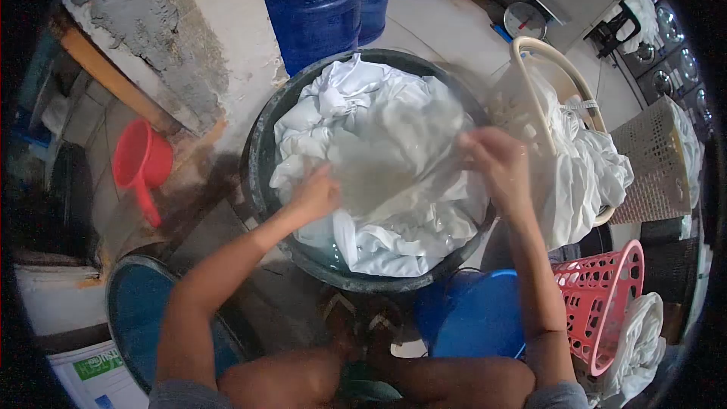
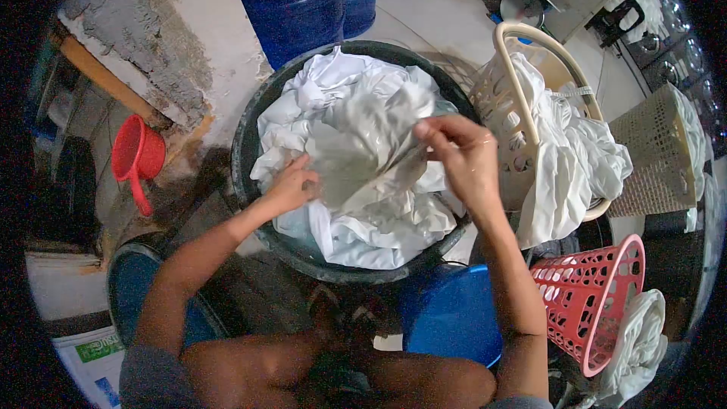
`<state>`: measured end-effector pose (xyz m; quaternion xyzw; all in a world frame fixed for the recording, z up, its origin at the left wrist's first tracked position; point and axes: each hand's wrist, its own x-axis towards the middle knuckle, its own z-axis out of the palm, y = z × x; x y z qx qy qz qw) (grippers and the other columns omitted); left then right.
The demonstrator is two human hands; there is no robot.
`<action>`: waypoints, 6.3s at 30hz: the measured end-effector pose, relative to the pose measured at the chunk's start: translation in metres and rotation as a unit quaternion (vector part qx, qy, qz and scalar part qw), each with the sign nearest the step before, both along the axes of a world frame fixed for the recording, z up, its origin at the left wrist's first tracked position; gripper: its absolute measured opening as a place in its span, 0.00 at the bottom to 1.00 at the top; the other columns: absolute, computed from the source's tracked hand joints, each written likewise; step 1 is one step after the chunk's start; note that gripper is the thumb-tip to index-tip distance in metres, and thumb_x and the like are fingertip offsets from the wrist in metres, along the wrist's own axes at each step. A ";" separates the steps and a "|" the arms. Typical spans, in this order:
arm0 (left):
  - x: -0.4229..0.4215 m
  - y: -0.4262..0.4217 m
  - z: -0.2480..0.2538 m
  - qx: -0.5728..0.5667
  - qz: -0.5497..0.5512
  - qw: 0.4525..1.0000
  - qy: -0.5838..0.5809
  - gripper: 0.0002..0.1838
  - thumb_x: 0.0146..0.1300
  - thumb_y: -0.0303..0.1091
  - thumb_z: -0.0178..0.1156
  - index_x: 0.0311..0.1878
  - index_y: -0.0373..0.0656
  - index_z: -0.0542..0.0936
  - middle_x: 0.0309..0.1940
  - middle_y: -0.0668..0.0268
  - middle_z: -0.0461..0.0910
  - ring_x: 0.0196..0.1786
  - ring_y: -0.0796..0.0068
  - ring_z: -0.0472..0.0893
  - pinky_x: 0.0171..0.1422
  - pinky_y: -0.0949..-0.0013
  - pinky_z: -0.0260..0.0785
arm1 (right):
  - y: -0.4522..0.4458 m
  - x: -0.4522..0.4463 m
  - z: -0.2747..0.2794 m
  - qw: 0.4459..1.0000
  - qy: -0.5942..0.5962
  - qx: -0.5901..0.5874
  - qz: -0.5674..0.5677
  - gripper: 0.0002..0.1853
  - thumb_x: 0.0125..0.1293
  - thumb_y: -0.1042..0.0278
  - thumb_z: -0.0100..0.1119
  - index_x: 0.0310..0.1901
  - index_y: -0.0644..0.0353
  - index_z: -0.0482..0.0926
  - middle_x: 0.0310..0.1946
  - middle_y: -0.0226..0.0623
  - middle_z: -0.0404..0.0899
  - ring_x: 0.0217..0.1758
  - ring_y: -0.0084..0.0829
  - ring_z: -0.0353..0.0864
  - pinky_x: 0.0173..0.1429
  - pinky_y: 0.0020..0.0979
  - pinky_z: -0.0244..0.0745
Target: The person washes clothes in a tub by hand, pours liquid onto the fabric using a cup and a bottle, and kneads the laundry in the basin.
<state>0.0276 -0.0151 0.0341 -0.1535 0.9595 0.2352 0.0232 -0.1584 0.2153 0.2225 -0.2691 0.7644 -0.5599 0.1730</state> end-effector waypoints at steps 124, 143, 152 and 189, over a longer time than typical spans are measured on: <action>-0.011 0.075 -0.062 -0.116 0.004 0.977 -0.178 0.28 0.65 0.38 0.56 0.68 0.66 0.61 0.76 0.49 0.26 0.74 0.30 0.31 0.58 0.14 0.47 | 0.016 -0.005 -0.242 0.721 0.229 0.418 0.504 0.13 0.60 0.64 0.50 0.36 0.61 0.83 0.38 0.48 0.83 0.42 0.48 0.82 0.48 0.49 0.74; -0.004 0.052 -0.039 -0.268 -0.188 0.917 -0.228 0.26 0.64 0.48 0.53 0.62 0.45 0.71 0.57 0.56 0.74 0.61 0.62 0.73 0.62 0.60 0.65 | -0.028 0.067 -0.175 0.744 0.267 0.473 0.389 0.33 0.68 0.54 0.48 0.73 0.27 0.50 0.76 0.39 0.42 0.72 0.69 0.45 0.56 0.80 0.56; -0.016 0.011 0.088 -0.037 -0.061 0.982 -0.173 0.37 0.53 0.37 0.67 0.68 0.64 0.67 0.72 0.57 0.54 0.73 0.42 0.52 0.70 0.42 0.54 | -0.044 0.067 -0.243 0.694 0.373 0.340 0.513 0.10 0.55 0.65 0.55 0.34 0.57 0.85 0.31 0.36 0.84 0.34 0.39 0.84 0.40 0.46 0.78; -0.009 0.022 0.076 -0.132 -0.039 0.967 -0.214 0.42 0.58 0.54 0.60 0.74 0.60 0.55 0.77 0.51 0.34 0.75 0.32 0.39 0.65 0.20 0.41 | 0.156 -0.065 0.018 0.804 0.383 0.410 -0.196 0.25 0.56 0.59 0.67 0.52 0.64 0.78 0.44 0.51 0.81 0.46 0.49 0.80 0.52 0.41 0.74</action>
